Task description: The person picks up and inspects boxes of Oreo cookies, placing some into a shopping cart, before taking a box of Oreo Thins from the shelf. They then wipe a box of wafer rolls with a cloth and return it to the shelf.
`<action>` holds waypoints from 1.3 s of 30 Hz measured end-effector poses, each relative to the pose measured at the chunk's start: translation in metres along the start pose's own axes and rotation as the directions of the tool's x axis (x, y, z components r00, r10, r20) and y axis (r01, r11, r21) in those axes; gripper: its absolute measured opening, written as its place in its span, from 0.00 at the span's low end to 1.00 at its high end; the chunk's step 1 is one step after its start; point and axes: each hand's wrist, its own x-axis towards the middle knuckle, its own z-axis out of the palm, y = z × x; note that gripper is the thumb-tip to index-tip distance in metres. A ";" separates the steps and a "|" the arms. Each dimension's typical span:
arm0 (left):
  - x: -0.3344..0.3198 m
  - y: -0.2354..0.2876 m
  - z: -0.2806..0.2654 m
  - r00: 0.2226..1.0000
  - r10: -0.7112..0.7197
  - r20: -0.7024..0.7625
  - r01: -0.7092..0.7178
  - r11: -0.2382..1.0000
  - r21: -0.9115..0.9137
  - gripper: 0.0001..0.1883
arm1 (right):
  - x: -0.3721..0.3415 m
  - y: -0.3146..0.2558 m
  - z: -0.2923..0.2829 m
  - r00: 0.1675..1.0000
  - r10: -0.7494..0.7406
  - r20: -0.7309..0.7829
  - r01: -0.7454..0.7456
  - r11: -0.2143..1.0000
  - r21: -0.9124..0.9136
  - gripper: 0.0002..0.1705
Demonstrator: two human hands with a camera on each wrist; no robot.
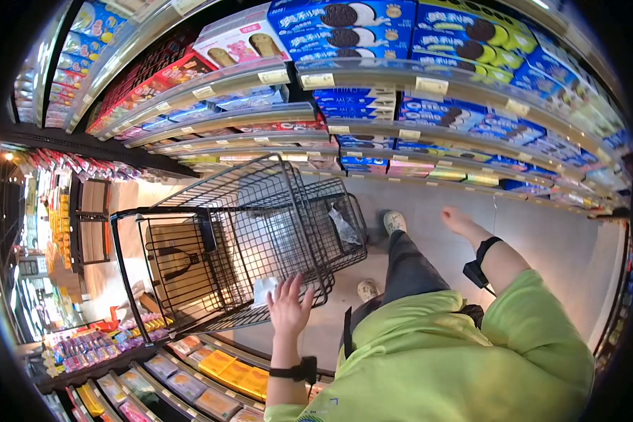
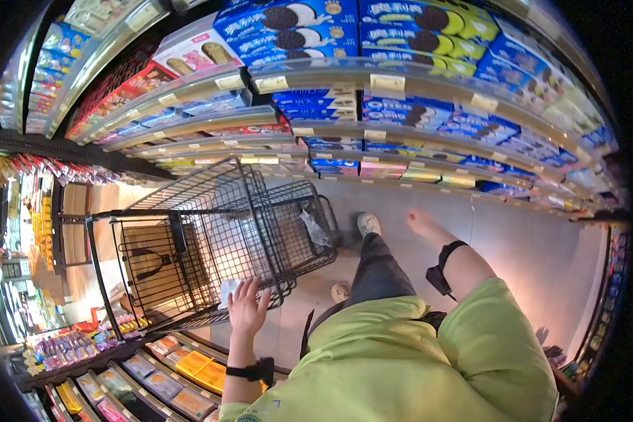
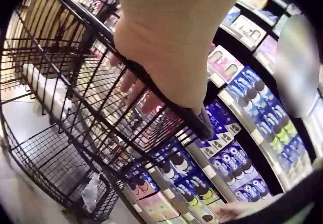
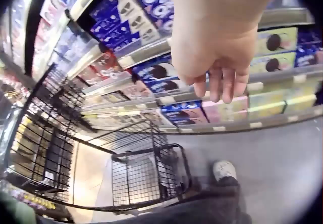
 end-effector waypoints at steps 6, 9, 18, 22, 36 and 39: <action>-0.001 0.001 -0.001 0.995 -0.043 0.090 0.047 0.998 -0.043 0.31 | -0.125 0.130 0.074 0.996 0.084 -0.040 -0.092 0.942 -0.323 0.15; -0.011 0.003 0.000 0.993 -0.072 0.096 0.077 0.996 -0.044 0.32 | -0.203 0.118 0.082 0.966 0.257 0.014 -0.255 0.963 -0.081 0.15; -0.059 0.003 0.016 0.989 -0.053 0.139 0.048 0.998 0.042 0.34 | -0.312 0.181 0.097 0.966 0.258 -0.021 -0.253 0.958 0.138 0.14; -0.091 0.003 0.030 0.997 -0.045 0.064 0.039 0.995 0.088 0.33 | -0.349 0.155 0.062 0.863 0.502 0.062 -0.493 0.807 0.324 0.14; -0.185 0.074 0.075 0.970 -0.146 0.197 0.110 0.978 0.180 0.27 | -0.409 0.193 0.027 0.974 0.208 -0.088 -0.194 0.969 0.151 0.16; -0.199 0.091 0.092 0.954 -0.121 0.276 0.038 0.957 0.289 0.25 | -0.449 0.239 0.034 0.953 0.268 -0.140 -0.232 0.945 0.231 0.15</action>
